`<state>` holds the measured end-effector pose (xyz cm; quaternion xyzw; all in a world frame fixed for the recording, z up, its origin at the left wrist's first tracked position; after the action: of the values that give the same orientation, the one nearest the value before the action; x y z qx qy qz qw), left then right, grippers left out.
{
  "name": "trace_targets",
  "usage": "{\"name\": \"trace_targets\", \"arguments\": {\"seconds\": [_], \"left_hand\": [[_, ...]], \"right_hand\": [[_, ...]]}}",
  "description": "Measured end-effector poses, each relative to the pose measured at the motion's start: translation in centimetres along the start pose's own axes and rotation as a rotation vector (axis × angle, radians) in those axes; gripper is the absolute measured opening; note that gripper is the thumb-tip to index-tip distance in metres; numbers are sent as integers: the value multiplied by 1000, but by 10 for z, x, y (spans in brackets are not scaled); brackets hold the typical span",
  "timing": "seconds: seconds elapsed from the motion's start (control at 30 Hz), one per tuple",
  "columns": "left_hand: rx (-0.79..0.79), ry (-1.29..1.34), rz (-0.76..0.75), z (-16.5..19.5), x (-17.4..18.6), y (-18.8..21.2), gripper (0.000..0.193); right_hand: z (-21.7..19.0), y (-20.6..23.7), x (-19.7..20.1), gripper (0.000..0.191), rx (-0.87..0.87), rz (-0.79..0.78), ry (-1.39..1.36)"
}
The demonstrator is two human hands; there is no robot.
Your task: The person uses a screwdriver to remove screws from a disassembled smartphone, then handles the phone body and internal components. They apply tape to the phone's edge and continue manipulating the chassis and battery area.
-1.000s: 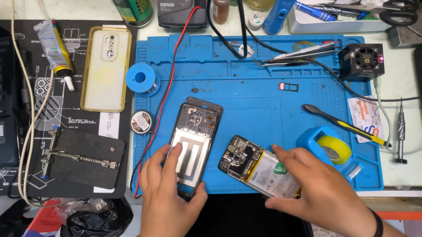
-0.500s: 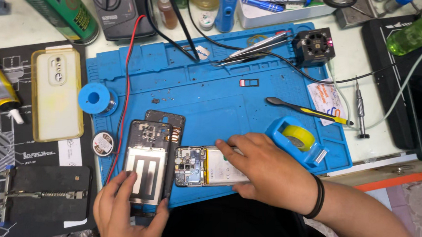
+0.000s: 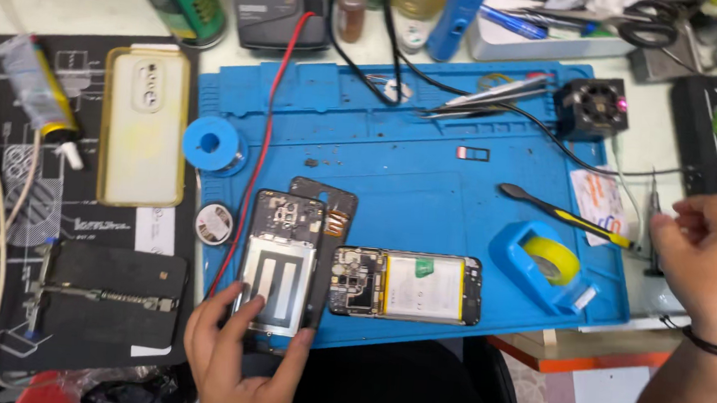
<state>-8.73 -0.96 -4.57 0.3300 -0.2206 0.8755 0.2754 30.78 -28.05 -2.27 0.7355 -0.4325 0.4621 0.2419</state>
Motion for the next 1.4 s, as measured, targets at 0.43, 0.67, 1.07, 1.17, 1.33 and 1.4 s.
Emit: {"name": "trace_targets", "arguments": {"seconds": [0.43,0.67,1.07,1.17,1.33,1.4], "left_hand": [[168,74,-52,16,-6,1,61],[121,83,-27,17,-12,2,60],[58,111,-19,15,-18,4,60],[30,120,19,15,-20,4,57],[-4,118,10,14,-23,4,56],[-17,121,28,13,-23,3,55]], "right_hand": [[109,-1,-6,27,-42,-37,20],[-102,19,21,31,282,-338,89],[-299,-71,-100,45,1012,-620,245],[-294,-75,-105,33,997,-621,242],[-279,-80,-100,20,978,-612,141],[-273,-83,-94,18,942,-624,110]]}}
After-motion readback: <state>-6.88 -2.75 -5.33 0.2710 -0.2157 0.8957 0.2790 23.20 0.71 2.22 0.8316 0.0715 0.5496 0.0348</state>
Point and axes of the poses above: each hand's wrist, its own y-axis away from the middle knuckle, its own x-axis out of the back of the hand, z = x × y, the point moved 2 cm from there along -y, towards the middle knuckle, and after that the axes turned 10 degrees about -z, right-handed, at the moved point
